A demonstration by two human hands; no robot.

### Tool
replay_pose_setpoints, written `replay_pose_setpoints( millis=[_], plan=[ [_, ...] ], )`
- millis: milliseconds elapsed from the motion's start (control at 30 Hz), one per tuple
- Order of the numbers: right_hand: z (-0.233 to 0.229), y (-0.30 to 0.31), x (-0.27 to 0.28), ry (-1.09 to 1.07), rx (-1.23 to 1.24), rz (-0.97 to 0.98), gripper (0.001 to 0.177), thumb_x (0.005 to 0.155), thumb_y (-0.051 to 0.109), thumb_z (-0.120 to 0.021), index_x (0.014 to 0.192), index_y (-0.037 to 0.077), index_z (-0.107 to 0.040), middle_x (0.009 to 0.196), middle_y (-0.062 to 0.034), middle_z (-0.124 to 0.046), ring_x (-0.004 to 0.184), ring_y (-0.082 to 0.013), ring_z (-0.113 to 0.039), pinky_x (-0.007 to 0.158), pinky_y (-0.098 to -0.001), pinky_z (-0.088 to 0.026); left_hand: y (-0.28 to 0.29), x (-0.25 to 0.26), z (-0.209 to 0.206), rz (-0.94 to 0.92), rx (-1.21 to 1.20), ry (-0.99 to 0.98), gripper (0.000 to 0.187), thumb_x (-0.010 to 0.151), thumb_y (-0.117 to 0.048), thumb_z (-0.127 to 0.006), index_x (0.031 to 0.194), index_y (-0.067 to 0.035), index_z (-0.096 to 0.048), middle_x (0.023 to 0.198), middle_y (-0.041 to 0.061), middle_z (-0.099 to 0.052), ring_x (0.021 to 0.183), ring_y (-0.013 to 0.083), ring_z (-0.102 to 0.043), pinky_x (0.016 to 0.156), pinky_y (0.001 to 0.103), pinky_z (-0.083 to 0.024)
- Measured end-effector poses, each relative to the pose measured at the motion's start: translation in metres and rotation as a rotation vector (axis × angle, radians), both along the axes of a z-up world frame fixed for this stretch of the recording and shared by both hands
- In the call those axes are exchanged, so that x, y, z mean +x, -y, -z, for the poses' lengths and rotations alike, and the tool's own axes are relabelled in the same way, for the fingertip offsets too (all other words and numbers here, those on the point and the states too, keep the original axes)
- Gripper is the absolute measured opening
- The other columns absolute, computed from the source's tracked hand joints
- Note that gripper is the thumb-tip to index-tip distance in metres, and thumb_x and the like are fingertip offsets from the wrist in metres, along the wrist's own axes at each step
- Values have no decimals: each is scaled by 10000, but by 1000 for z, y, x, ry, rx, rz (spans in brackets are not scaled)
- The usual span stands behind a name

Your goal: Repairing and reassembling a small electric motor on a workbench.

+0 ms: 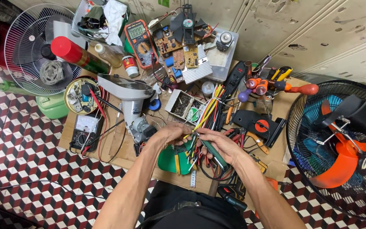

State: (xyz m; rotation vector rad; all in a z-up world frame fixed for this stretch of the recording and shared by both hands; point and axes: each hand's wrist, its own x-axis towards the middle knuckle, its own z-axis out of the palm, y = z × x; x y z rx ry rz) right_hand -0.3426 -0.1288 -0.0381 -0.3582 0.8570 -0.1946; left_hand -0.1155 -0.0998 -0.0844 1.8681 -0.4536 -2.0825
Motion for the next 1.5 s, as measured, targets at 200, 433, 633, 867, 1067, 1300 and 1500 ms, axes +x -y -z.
replay_pose_setpoints(
  millis=[200, 433, 633, 867, 1067, 1300, 1500],
  plan=[
    [1, -1, -1, 19, 5, 12, 633, 926, 124, -650, 1503, 20, -412, 902, -111, -670, 592, -156, -671, 411, -261, -530, -4, -1, 48, -36, -19, -78, 172, 958, -127, -664, 1082, -44, -750, 849, 47, -737, 591, 94, -601, 492, 196, -521],
    [0, -2, -1, 11, 30, -8, 626, 930, 127, -646, 1499, 25, -406, 888, -105, -665, 573, -145, -651, 398, -250, -506, -6, -3, 42, -83, -38, -128, 185, 968, -100, -665, 1096, 5, -748, 867, 72, -732, 645, 105, -638, 542, 190, -563],
    [0, -1, -2, 49, 53, 3, 667, 935, 112, -634, 1541, 35, -366, 895, -110, -660, 582, -143, -650, 398, -253, -510, -5, -5, 5, -85, -41, -109, 229, 990, -183, -593, 1085, -52, -755, 853, 61, -731, 642, 90, -622, 559, 168, -580],
    [-2, 6, -10, -14, -15, -72, 653, 908, 127, -642, 1519, 47, -424, 894, -94, -642, 594, -140, -609, 405, -256, -472, -16, -34, -17, 164, -441, 468, 181, 864, -207, -711, 887, -44, -787, 804, 146, -719, 752, 279, -677, 717, 430, -541],
    [-17, 11, -3, -227, -271, -86, 628, 887, 121, -651, 1487, 16, -498, 888, -115, -646, 583, -149, -565, 412, -268, -436, -25, -65, -54, 2, -727, 754, 154, 827, -168, -663, 906, -41, -701, 900, 210, -715, 857, 402, -692, 768, 498, -540],
    [-10, 5, 13, -302, -386, 70, 548, 910, 102, -654, 1424, -62, -555, 901, -113, -664, 561, -149, -562, 411, -273, -420, -37, -75, -59, -133, -998, 879, 82, 901, -105, -629, 929, -28, -631, 928, 185, -669, 906, 392, -625, 793, 499, -502],
    [-37, 8, 23, -317, -424, 16, 517, 924, 100, -598, 1421, -35, -547, 904, -101, -684, 541, -147, -572, 406, -277, -425, -29, -70, -64, -180, -1014, 876, 100, 891, -111, -643, 945, -28, -628, 932, 169, -665, 902, 380, -629, 772, 492, -502]
  ],
)
